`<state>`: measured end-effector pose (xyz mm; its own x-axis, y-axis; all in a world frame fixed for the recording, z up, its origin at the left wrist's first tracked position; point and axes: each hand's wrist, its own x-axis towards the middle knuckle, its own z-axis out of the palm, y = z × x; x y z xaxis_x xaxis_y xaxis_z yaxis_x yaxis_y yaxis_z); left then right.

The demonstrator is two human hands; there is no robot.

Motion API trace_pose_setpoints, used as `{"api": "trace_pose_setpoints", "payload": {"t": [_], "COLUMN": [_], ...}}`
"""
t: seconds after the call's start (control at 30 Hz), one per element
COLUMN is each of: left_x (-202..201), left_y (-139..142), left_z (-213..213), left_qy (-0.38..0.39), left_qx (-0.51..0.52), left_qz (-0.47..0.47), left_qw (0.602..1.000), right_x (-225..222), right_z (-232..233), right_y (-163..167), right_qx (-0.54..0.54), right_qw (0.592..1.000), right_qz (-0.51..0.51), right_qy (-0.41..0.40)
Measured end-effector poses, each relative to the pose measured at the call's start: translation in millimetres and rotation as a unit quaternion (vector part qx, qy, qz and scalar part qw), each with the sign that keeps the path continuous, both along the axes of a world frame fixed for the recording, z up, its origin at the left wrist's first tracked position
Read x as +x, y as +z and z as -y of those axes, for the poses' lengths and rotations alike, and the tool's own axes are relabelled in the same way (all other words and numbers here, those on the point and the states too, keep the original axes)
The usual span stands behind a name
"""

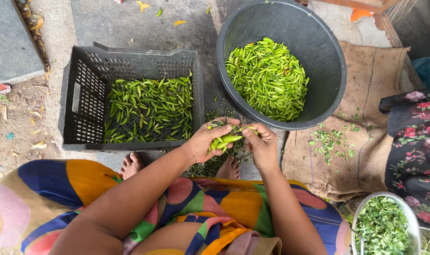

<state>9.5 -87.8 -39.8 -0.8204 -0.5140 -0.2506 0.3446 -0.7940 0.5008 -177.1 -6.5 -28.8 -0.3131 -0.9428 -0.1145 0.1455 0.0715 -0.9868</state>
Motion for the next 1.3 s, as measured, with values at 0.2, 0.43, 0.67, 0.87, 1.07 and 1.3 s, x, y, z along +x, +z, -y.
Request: {"api": "trace_pose_setpoints", "payload": {"t": [0.2, 0.43, 0.67, 0.87, 1.07, 1.3], "left_x": [-7, -16, -17, -10, -6, -11], "left_y": [-9, -28, -34, -17, -8, -15], "left_z": [-3, -9, -8, -2, 1, 1], "left_qy": [0.027, 0.009, 0.035, 0.031, 0.059, 0.067], "left_qx": [-0.074, -0.137, -0.128, -0.029, 0.006, -0.052], "left_qz": [0.088, 0.175, 0.222, 0.079, 0.067, 0.129], "left_qw": [0.993, 0.975, 0.966, 0.996, 0.996, 0.988], "right_x": [-3, 6, 21, 1, 2, 14], "right_z": [-4, -2, -15, 0, -2, 2], "right_y": [7, 17, 19, 20, 4, -10], "right_qx": [-0.023, 0.012, -0.190, -0.059, 0.109, 0.057], "right_qw": [1.000, 0.996, 0.752, 0.998, 0.970, 0.985], "right_qz": [0.016, -0.093, -0.631, -0.010, 0.199, 0.163], "right_qy": [-0.013, 0.011, 0.032, -0.002, 0.084, -0.011]}}
